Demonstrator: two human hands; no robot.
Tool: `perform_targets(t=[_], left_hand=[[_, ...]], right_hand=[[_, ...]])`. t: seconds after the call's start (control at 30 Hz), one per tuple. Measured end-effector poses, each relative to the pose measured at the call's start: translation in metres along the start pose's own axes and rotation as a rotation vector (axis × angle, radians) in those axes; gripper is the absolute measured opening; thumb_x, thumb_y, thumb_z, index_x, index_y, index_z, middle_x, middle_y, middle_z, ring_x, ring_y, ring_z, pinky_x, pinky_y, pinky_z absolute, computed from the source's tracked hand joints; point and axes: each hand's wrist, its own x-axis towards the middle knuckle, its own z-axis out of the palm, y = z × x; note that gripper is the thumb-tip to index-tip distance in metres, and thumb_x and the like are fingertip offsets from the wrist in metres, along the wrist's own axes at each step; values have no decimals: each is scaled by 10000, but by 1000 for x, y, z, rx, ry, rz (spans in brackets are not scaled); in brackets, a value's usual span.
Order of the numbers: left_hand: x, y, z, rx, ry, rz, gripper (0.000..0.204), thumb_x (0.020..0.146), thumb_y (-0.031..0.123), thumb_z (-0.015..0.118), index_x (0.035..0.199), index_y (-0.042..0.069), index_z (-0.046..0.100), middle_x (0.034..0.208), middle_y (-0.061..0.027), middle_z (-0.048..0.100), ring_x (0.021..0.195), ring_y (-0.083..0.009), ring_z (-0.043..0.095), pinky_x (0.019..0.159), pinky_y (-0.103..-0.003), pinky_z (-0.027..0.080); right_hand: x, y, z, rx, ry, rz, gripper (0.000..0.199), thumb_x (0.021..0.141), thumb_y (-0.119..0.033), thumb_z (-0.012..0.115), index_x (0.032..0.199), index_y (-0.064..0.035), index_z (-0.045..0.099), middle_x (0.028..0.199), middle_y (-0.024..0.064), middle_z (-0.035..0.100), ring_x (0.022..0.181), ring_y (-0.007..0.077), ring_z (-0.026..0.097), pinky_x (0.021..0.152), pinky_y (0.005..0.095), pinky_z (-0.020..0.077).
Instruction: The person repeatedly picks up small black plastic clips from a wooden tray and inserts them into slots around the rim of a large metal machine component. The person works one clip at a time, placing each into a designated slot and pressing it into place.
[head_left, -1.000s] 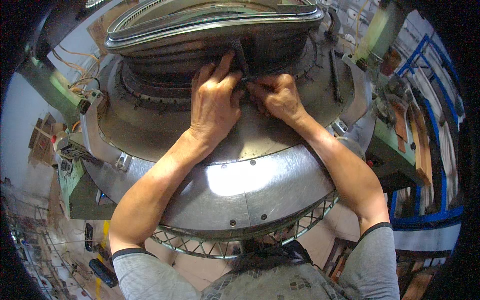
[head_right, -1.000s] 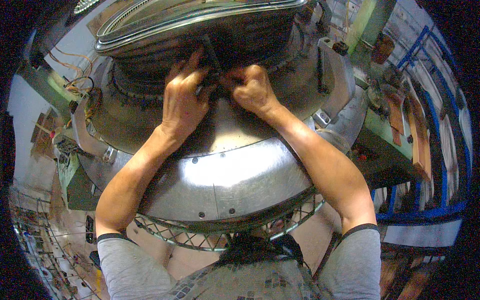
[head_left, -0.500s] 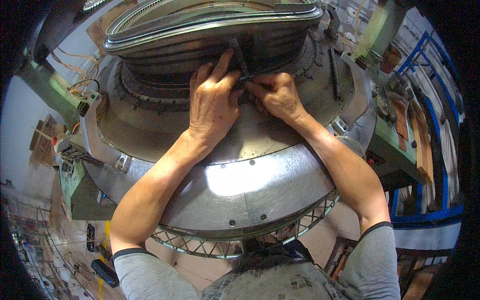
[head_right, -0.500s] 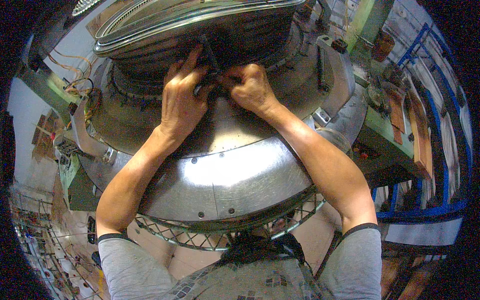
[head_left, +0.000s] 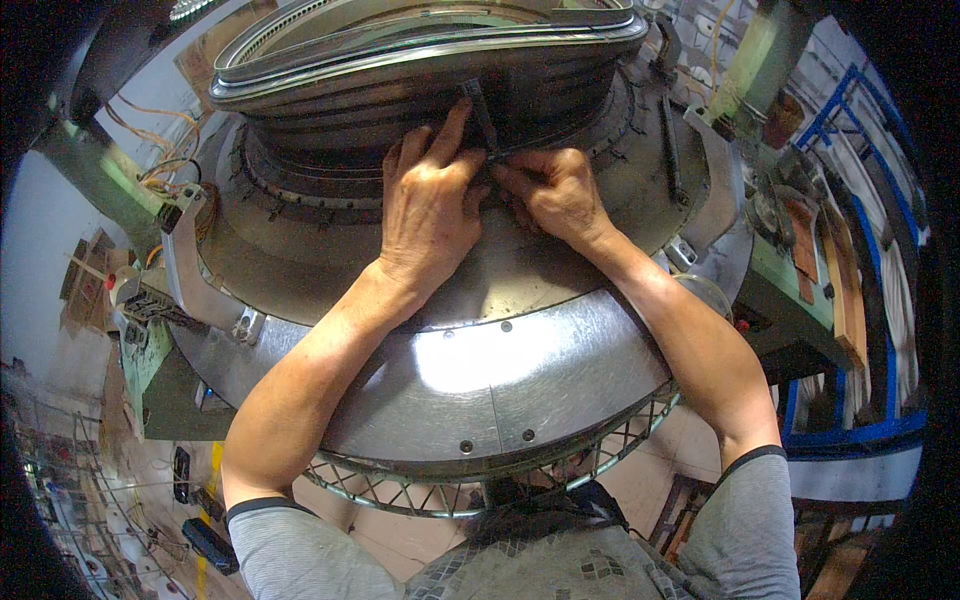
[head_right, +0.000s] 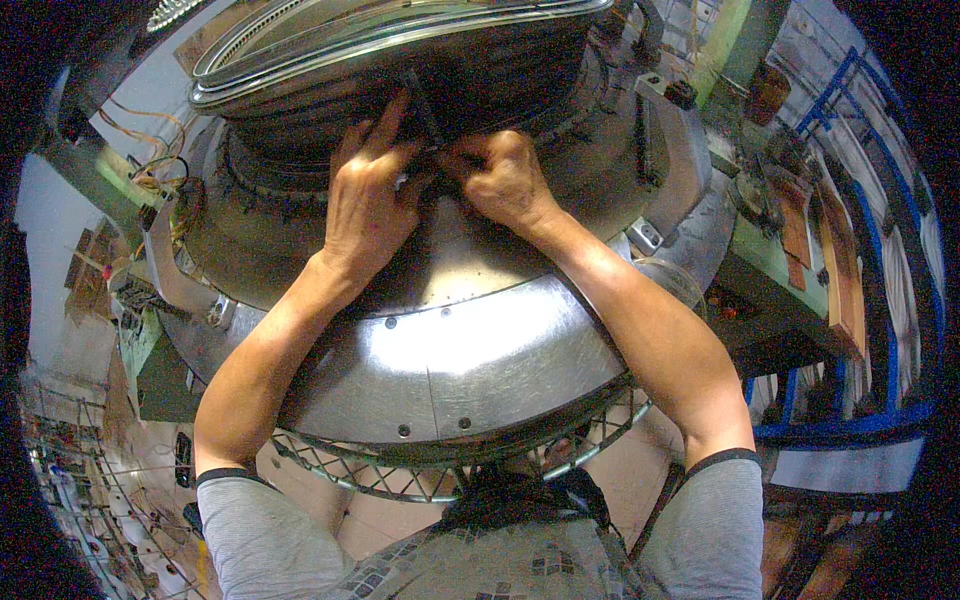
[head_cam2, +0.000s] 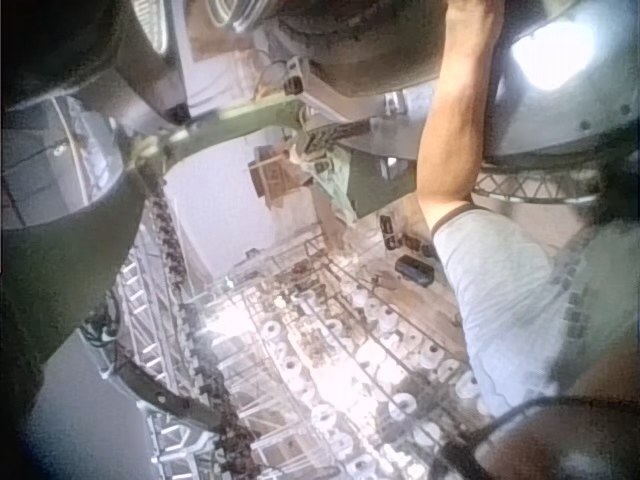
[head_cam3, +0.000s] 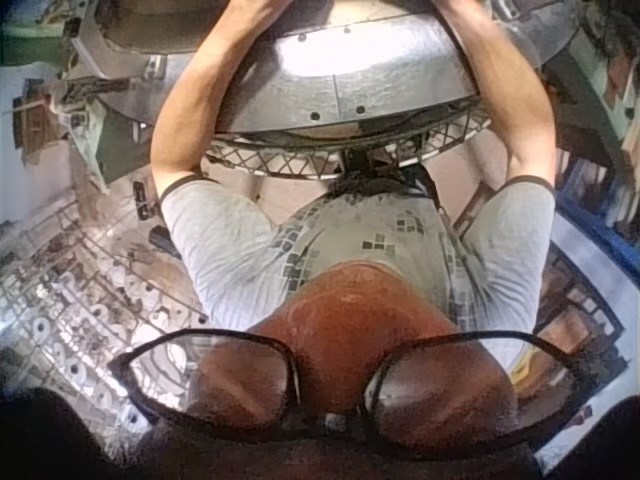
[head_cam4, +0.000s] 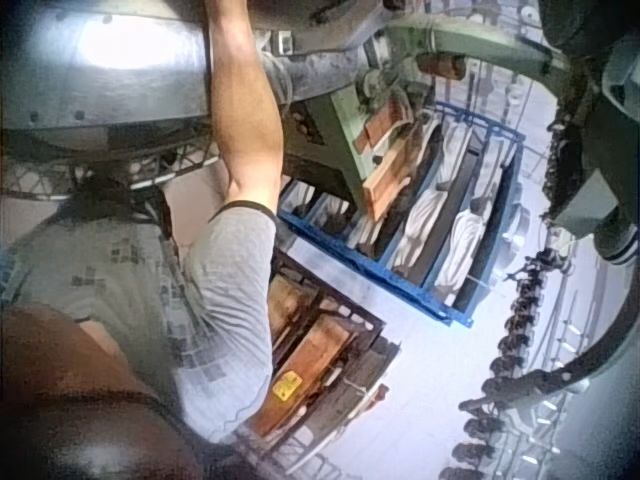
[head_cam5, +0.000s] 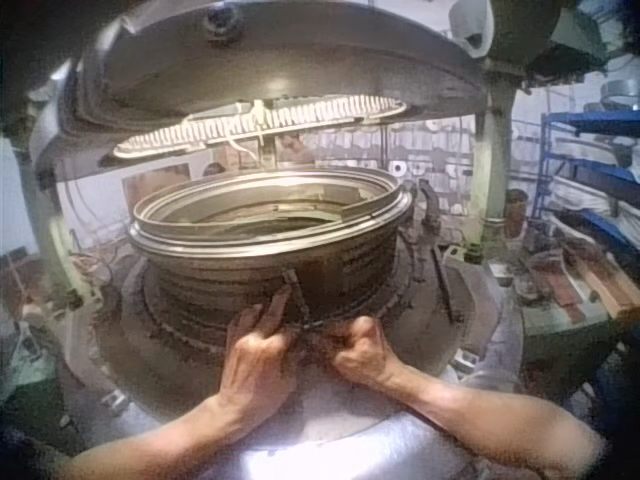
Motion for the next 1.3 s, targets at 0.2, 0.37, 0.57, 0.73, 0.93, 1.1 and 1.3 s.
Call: perform_targets(t=[0.2,0.37,0.57,0.73,0.93,1.1,1.3], left_hand=[[0,1,-5,14,-31,2,340,709,46,760,1049,42,735,1485,-215,487,1240,-490,531,1088,-479,439],[2,1,-4,2,-20,6,313,689,44,726,1002,48,732,1506,-175,472,1213,-421,529,1039,-497,432],[1,-1,-5,15,-55,9,327,727,89,772,1048,34,744,1499,-235,460,1243,-462,544,1123,-484,394],[2,0,-5,25,-53,15,329,732,95,771,1055,36,745,1497,-241,459,1232,-458,554,1123,-485,392],[2,-1,-5,23,-54,16,330,730,97,776,1050,24,743,1494,-241,462,1231,-456,555,1118,-483,398],[0,-1,-3,5,-32,12,322,729,87,776,1043,25,743,1491,-242,465,1226,-458,557,1116,-483,399],[-2,-3,3,-20,6,12,295,697,48,720,992,52,731,1519,-148,463,1203,-391,520,1026,-515,414]], right_hand=[[-2,0,-1,66,-29,68,159,838,-171,708,882,-33,774,716,200,703,591,186,671,592,366,535],[-1,1,-1,28,-16,23,159,835,-165,707,886,-29,771,746,219,700,611,211,685,607,372,535],[-1,1,0,35,1,1,162,834,-166,708,893,-31,773,769,225,699,616,229,693,610,374,533],[-1,1,0,30,-11,14,166,836,-172,710,901,-34,775,791,212,716,639,226,704,631,364,543],[-2,-1,0,60,-14,26,174,843,-188,710,900,-38,776,788,201,725,648,221,706,646,361,553],[-1,-1,-1,22,-20,28,175,843,-189,711,899,-36,775,788,206,720,654,220,708,642,366,550],[-2,-2,-1,11,-16,20,169,826,-177,716,895,-33,773,797,220,709,663,232,717,633,371,547]])
